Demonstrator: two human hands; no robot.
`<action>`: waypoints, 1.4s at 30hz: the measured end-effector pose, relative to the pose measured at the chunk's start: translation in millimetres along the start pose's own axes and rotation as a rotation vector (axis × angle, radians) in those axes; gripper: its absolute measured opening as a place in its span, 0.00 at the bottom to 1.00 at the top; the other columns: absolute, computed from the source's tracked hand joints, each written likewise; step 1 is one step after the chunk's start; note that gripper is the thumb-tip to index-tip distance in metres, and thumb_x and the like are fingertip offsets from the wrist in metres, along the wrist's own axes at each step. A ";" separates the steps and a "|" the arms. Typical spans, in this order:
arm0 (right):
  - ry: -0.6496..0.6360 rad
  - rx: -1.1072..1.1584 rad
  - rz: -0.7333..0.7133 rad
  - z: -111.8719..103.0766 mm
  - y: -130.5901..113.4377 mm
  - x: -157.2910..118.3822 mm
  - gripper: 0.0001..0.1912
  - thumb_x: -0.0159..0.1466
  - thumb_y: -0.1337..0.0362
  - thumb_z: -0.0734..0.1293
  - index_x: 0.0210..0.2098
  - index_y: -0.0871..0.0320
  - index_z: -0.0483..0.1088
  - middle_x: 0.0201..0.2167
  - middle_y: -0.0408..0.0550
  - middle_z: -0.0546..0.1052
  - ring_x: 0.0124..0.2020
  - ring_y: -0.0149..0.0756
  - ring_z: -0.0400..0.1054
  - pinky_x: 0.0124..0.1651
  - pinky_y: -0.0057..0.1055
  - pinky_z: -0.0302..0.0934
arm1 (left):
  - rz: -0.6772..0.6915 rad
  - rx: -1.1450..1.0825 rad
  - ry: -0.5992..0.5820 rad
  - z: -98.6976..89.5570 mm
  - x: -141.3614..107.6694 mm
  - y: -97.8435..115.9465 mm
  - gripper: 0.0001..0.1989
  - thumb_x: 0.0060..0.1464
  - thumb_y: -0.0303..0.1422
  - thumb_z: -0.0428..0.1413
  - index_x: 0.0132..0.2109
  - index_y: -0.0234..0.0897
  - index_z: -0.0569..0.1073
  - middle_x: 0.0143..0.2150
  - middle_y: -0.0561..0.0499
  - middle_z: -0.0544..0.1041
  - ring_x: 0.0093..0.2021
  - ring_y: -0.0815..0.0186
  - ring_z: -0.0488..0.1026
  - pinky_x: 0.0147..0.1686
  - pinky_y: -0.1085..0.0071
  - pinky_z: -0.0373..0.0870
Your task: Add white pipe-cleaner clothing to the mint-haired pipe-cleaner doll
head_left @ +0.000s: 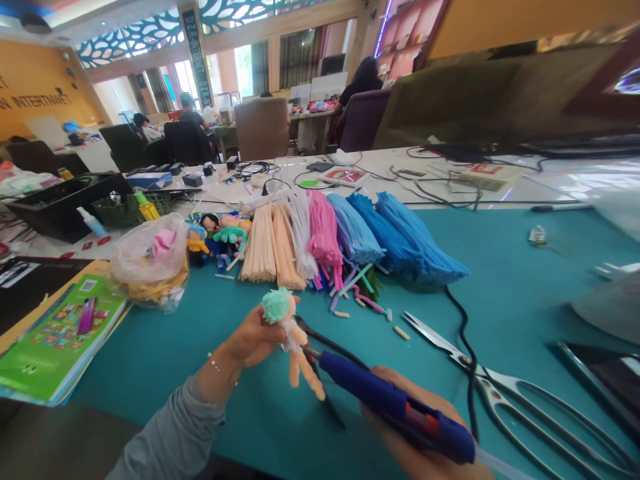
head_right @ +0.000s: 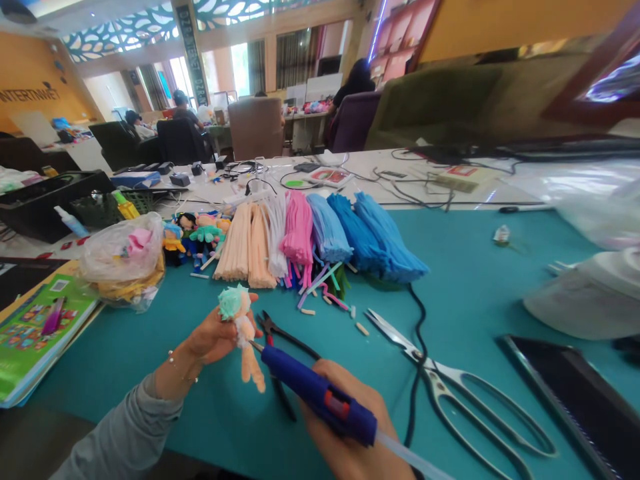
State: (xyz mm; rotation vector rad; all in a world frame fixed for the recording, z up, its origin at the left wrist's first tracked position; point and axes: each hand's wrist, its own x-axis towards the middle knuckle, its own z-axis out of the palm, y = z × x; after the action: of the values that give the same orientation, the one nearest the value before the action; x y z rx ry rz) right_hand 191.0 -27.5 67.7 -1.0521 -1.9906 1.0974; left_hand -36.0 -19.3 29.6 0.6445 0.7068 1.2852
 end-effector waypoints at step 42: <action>-0.008 -0.054 -0.076 -1.8 1.5 -0.6 0.12 0.60 0.57 0.62 0.23 0.53 0.61 0.19 0.40 0.65 0.20 0.32 0.58 0.23 0.27 0.57 | -0.011 -0.002 0.001 0.9 -0.3 0.7 0.34 0.21 0.34 0.72 0.43 0.34 0.75 0.26 0.53 0.73 0.27 0.66 0.72 0.28 0.72 0.63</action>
State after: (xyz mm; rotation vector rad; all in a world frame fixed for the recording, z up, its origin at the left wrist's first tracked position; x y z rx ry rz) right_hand 193.3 -26.8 67.1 -0.9923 -2.0590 1.0145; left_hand -35.8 -19.5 30.7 0.6380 0.7088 1.2762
